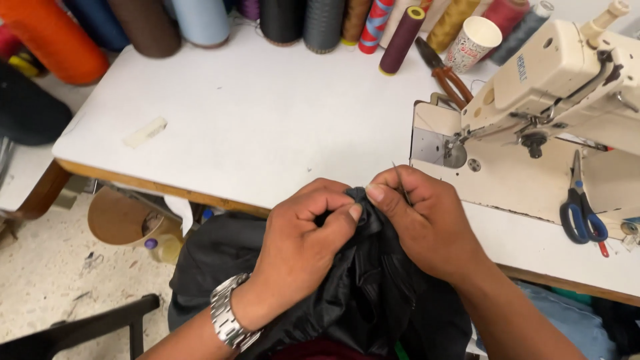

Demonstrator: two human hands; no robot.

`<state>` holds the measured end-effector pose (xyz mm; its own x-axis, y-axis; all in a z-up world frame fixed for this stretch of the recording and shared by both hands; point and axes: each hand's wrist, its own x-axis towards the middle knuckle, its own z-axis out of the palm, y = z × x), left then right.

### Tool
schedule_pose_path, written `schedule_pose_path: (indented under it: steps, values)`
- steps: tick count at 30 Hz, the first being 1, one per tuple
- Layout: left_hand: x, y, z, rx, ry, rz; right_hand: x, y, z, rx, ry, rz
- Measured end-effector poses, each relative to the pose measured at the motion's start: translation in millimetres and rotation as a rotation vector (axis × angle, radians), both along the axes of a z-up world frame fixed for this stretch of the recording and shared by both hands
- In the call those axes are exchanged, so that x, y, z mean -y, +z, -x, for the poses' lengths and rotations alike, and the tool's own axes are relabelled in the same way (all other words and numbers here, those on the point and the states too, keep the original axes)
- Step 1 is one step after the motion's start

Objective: Using a small blade to carefully cut and remove stitches from a black garment at a sewing workstation.

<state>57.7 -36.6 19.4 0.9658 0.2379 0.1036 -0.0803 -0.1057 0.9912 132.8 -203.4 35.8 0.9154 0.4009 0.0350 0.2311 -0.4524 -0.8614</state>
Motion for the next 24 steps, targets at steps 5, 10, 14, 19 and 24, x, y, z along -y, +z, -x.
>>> schedule_pose_path:
  steps: [5, 10, 14, 19, 24]
  values:
    - [1.2, -14.2, -41.2, -0.043, 0.006, 0.083, 6.3, 9.3, -17.6, 0.134, -0.11, 0.163]
    - [-2.1, -16.8, -60.0, -0.06, -0.045, 0.097, 22.6, 12.6, -0.2, 0.53, -0.06, 0.309]
    - [-4.7, -14.5, -62.7, -0.075, -0.094, 0.04, 12.8, -7.4, 4.5, 0.672, -0.058, 0.286]
    - [-8.3, -19.9, -57.1, 0.002, -0.102, -0.079, 14.5, -20.6, -5.0, 0.814, -0.035, 0.292]
    - [-8.7, -20.4, -53.3, 0.12, -0.146, -0.084, 12.5, -13.0, -1.3, 0.888, 0.001, 0.22]
